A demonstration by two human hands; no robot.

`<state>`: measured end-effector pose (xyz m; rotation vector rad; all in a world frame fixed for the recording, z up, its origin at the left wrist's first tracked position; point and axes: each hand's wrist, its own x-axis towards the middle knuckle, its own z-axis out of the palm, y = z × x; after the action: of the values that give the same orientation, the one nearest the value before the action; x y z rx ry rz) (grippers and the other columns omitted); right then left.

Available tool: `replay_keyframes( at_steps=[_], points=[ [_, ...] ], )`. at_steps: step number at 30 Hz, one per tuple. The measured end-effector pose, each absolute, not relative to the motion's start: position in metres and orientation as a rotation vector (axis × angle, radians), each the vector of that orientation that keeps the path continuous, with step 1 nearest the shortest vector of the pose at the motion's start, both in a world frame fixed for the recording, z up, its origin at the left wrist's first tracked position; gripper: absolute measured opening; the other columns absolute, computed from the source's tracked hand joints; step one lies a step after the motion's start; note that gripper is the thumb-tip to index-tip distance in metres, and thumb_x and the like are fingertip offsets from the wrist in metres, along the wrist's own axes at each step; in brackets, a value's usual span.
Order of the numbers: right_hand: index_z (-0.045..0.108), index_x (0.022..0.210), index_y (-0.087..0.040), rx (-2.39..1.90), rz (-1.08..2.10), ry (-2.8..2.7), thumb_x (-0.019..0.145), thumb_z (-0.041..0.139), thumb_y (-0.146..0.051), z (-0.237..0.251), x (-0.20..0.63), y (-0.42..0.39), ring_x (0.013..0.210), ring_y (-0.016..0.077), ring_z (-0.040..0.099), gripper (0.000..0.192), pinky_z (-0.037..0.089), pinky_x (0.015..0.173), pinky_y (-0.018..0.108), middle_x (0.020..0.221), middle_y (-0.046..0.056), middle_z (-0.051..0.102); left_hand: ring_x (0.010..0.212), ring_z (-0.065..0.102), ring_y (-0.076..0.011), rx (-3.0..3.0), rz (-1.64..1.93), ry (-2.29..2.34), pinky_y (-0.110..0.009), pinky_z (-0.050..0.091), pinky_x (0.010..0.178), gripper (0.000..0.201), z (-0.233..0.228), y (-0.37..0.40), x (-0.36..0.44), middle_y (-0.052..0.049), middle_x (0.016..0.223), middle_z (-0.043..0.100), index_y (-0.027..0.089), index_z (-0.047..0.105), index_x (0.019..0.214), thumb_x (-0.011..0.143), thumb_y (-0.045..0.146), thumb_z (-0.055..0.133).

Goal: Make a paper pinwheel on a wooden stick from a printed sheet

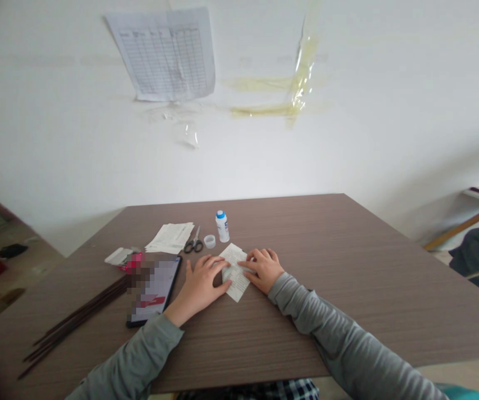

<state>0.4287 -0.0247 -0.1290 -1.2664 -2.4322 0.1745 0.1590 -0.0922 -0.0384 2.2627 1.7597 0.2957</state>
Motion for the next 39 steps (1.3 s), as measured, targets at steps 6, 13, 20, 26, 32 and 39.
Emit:
replay_keyframes(
  at_steps=[6, 13, 20, 26, 32, 39],
  points=[
    [0.099, 0.15, -0.041, -1.229, 0.208, -2.361, 0.117, 0.086, -0.028, -0.135, 0.432, -0.019, 0.136, 0.0381, 0.086, 0.037, 0.059, 0.139, 0.073, 0.139, 0.011, 0.093, 0.181, 0.06, -0.0544, 2.253, 0.314, 1.769, -0.106, 0.027, 0.151, 0.045, -0.039, -0.092, 0.159, -0.012, 0.176, 0.085, 0.035, 0.09, 0.156, 0.112, 0.03, 0.091],
    [0.099, 0.111, -0.032, -1.233, 0.253, -2.199, 0.108, 0.093, -0.022, -0.136, 0.436, -0.004, 0.108, 0.0318, 0.09, 0.012, 0.065, 0.128, 0.059, 0.113, 0.008, 0.094, 0.185, 0.057, -0.0543, 2.235, 0.291, 1.756, -0.109, 0.021, 0.151, 0.045, -0.034, -0.092, 0.159, -0.011, 0.181, 0.083, 0.034, 0.089, 0.157, 0.113, 0.027, 0.09],
    [0.092, 0.097, -0.032, -1.248, 0.121, -2.152, 0.108, 0.096, -0.028, -0.137, 0.433, 0.003, 0.116, 0.0334, 0.089, 0.013, 0.061, 0.129, 0.058, 0.112, 0.006, 0.094, 0.184, 0.058, -0.0559, 2.267, 0.29, 1.758, -0.108, 0.025, 0.151, 0.043, -0.031, -0.093, 0.151, -0.011, 0.18, 0.084, 0.035, 0.092, 0.156, 0.113, 0.027, 0.09],
    [0.097, 0.093, -0.035, -1.197, 0.057, -2.162, 0.111, 0.093, -0.03, -0.129, 0.422, 0.022, 0.115, 0.032, 0.083, 0.018, 0.062, 0.123, 0.055, 0.11, 0.006, 0.094, 0.186, 0.056, -0.0562, 2.267, 0.239, 1.765, -0.103, 0.029, 0.153, 0.046, -0.029, -0.093, 0.136, -0.01, 0.187, 0.08, 0.038, 0.092, 0.161, 0.115, 0.031, 0.088],
    [0.104, 0.113, -0.037, -1.259, 0.126, -2.199, 0.117, 0.088, -0.029, -0.114, 0.394, 0.047, 0.129, 0.0361, 0.082, 0.019, 0.06, 0.131, 0.062, 0.125, 0.01, 0.096, 0.191, 0.05, -0.0591, 2.259, 0.171, 1.781, -0.102, 0.026, 0.154, 0.053, -0.031, -0.093, 0.126, -0.013, 0.194, 0.073, 0.037, 0.088, 0.171, 0.118, 0.04, 0.085],
    [0.099, 0.152, -0.046, -1.171, 0.06, -2.259, 0.119, 0.081, -0.021, -0.093, 0.366, 0.066, 0.157, 0.0402, 0.074, 0.045, 0.061, 0.137, 0.065, 0.177, 0.01, 0.084, 0.192, 0.049, -0.0564, 2.272, 0.18, 1.767, -0.095, 0.035, 0.154, 0.055, -0.035, -0.091, 0.118, -0.013, 0.195, 0.073, 0.039, 0.086, 0.172, 0.118, 0.046, 0.084]
  ],
)
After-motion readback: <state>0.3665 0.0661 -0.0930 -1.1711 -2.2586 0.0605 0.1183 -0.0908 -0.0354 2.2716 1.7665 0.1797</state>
